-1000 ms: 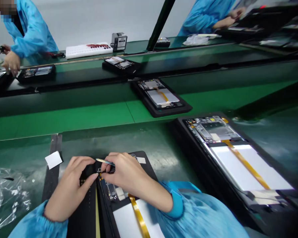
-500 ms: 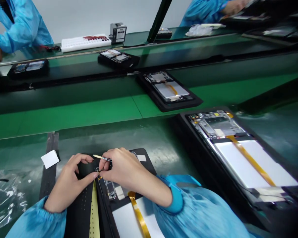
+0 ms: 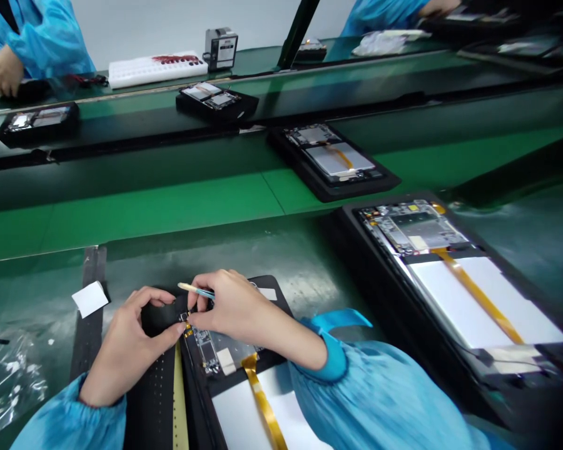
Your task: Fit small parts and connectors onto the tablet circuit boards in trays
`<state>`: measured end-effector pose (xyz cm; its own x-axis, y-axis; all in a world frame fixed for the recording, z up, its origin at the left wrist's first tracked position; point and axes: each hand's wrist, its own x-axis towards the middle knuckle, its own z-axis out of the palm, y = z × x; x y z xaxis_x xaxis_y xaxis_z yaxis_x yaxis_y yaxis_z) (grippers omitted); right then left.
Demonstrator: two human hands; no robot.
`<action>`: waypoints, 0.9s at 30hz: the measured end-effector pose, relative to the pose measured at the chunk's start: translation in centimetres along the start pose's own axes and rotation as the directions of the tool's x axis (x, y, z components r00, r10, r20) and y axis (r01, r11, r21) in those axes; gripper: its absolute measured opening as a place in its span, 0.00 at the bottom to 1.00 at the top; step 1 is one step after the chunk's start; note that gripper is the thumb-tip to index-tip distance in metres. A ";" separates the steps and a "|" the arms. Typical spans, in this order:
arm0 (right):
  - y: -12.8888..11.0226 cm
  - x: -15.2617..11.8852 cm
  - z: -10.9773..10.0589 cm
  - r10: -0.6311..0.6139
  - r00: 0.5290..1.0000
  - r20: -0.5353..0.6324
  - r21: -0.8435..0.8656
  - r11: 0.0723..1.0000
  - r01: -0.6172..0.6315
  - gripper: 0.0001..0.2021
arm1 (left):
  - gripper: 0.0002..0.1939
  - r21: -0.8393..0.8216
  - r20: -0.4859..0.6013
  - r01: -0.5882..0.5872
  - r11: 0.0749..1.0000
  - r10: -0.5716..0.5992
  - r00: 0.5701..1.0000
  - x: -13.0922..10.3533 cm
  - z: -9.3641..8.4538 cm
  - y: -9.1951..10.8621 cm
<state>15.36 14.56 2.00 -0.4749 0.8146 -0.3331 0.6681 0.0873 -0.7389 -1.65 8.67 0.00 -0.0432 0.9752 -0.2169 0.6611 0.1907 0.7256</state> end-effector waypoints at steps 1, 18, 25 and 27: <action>0.0 0.0 0.1 0.007 1.000 -0.003 -0.011 1.000 -0.007 0.05 | 0.13 -0.001 -0.005 -0.007 1.000 0.007 1.000 0.0 0.0 0.0; -0.5 -0.3 0.5 -0.009 1.000 0.009 -0.186 0.983 0.010 0.06 | 0.09 0.233 -0.377 -0.144 0.962 0.226 0.898 -3.5 -2.6 -1.2; 0.2 0.0 0.6 -0.073 0.995 0.064 -0.160 0.984 0.083 0.07 | 0.10 0.793 -0.561 0.355 0.496 0.363 0.744 -9.1 -6.2 -7.5; 0.3 0.0 0.6 -0.088 0.994 0.059 -0.162 0.982 0.097 0.07 | 0.09 0.795 -0.535 0.326 0.512 0.338 0.774 -9.0 -6.1 -9.0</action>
<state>15.25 14.27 1.40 -0.5651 0.7682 -0.3009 0.7029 0.2573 -0.6631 -11.76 -1.14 -0.59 -0.2108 0.8795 0.4266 0.9197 0.3263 -0.2182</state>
